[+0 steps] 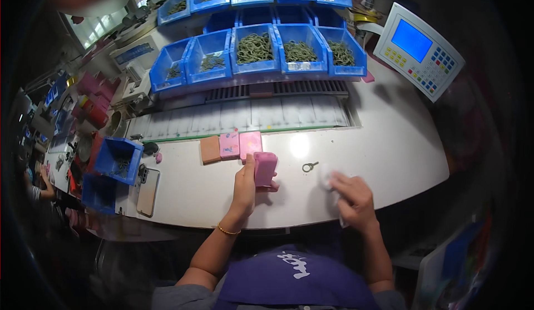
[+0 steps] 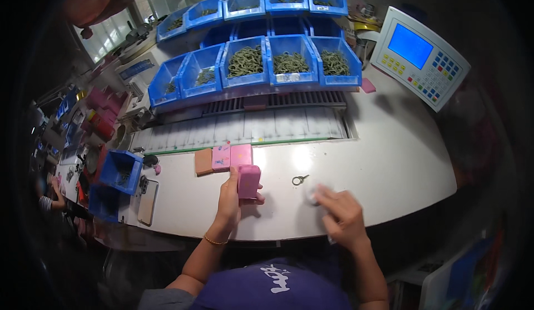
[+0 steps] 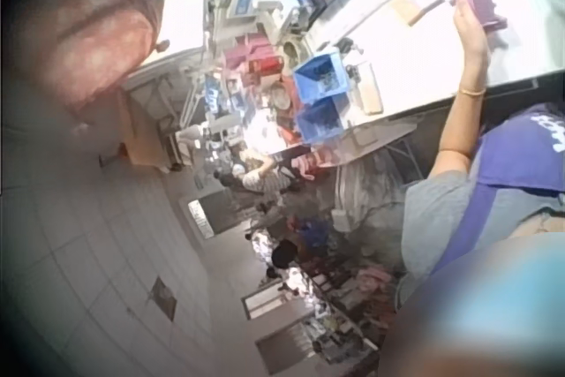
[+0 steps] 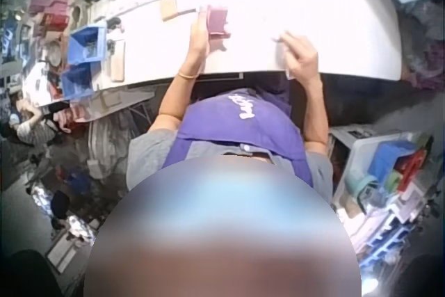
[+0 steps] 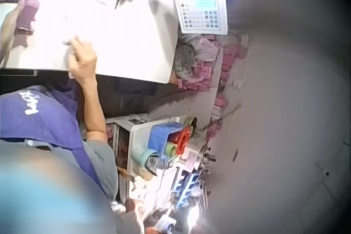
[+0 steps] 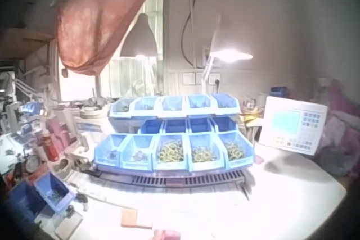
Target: The recorder is attaching metal keyrings to small pink objects at a production workstation.
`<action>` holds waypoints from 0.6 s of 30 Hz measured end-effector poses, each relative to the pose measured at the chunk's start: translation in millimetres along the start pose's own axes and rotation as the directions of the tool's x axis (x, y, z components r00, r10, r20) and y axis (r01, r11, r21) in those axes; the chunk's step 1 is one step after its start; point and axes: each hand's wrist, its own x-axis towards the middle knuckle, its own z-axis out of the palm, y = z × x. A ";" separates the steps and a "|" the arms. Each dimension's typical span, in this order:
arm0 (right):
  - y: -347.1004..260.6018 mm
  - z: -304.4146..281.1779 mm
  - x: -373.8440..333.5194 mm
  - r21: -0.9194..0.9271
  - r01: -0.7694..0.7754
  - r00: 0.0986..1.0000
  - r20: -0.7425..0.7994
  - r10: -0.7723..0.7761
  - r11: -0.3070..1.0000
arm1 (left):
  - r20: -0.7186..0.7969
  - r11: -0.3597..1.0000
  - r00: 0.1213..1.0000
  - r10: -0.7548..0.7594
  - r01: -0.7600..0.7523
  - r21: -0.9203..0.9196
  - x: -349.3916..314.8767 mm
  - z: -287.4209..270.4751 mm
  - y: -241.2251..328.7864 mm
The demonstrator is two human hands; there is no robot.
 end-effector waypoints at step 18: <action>-29.9 61.0 11.3 0.613 -0.222 0.975 0.134 0.177 0.758 | 0.609 0.959 0.757 -0.235 0.080 0.271 -35.3 4.2 -27.1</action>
